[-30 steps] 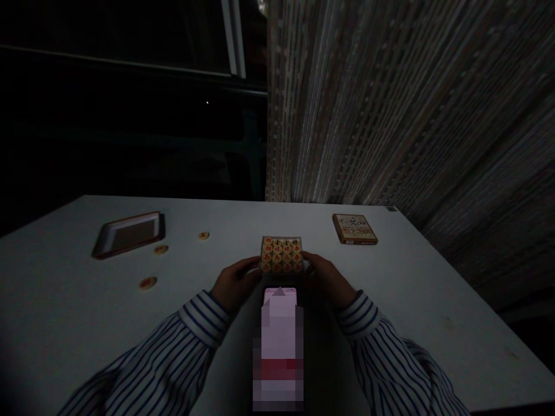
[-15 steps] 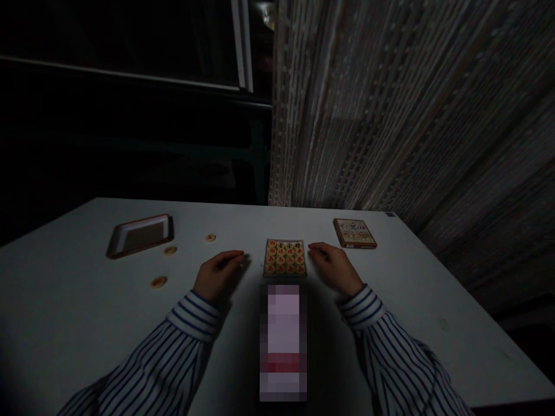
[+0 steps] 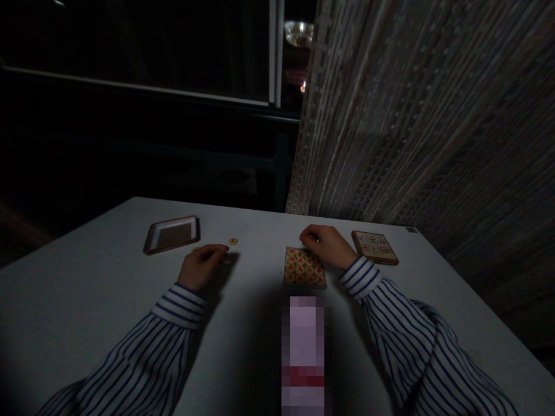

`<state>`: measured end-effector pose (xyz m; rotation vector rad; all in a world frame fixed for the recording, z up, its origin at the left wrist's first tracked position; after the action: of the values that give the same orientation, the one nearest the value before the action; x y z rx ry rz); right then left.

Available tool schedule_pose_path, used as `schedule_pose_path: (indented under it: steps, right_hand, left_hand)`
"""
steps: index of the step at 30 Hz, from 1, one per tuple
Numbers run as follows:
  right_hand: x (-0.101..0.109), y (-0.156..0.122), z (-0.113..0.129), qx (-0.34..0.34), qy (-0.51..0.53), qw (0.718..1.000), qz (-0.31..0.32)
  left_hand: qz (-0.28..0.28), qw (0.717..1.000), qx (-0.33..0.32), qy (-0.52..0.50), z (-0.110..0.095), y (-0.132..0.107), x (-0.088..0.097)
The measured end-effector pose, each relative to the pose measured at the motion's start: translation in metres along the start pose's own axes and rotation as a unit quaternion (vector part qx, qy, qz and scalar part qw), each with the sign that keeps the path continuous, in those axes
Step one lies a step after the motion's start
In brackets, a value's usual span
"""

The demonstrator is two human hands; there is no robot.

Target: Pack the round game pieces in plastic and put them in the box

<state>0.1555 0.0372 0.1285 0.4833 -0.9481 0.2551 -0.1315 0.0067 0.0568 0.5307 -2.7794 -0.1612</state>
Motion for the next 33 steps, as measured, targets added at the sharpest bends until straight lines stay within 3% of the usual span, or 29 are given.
schedule_pose_path:
  steps: [7, 11, 17, 28, 33]
  right_hand:
    - [-0.023, 0.054, 0.021, 0.039, 0.018, 0.996, 0.083]
    - [-0.042, 0.081, 0.027, 0.052, 0.004, 0.992, 0.118]
    - [-0.071, 0.112, 0.036, 0.075, -0.029, 0.985, 0.152]
    - [-0.127, 0.139, 0.046, 0.069, -0.056, 0.974, 0.210]
    - [-0.149, 0.141, 0.052, 0.063, -0.057, 0.970, 0.228]
  left_hand:
    - [0.007, 1.000, -0.002, 0.030, 0.017, 0.018, 0.014]
    - [0.032, 0.990, 0.001, 0.135, 0.021, 0.030, 0.017]
    - [0.067, 0.959, -0.023, 0.273, 0.010, 0.044, 0.011]
    - [0.141, 0.883, -0.052, 0.444, 0.007, 0.055, -0.007]
    - [0.138, 0.890, -0.033, 0.433, 0.016, 0.062, -0.009]
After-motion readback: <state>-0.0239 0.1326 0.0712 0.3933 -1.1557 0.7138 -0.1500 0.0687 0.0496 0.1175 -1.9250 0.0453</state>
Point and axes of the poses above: each hand's wrist, its own y-axis towards the middle knuckle, its own x-axis out of the back of the hand, z = x × y, the point moved 3 cm from there along y, towards the middle knuckle
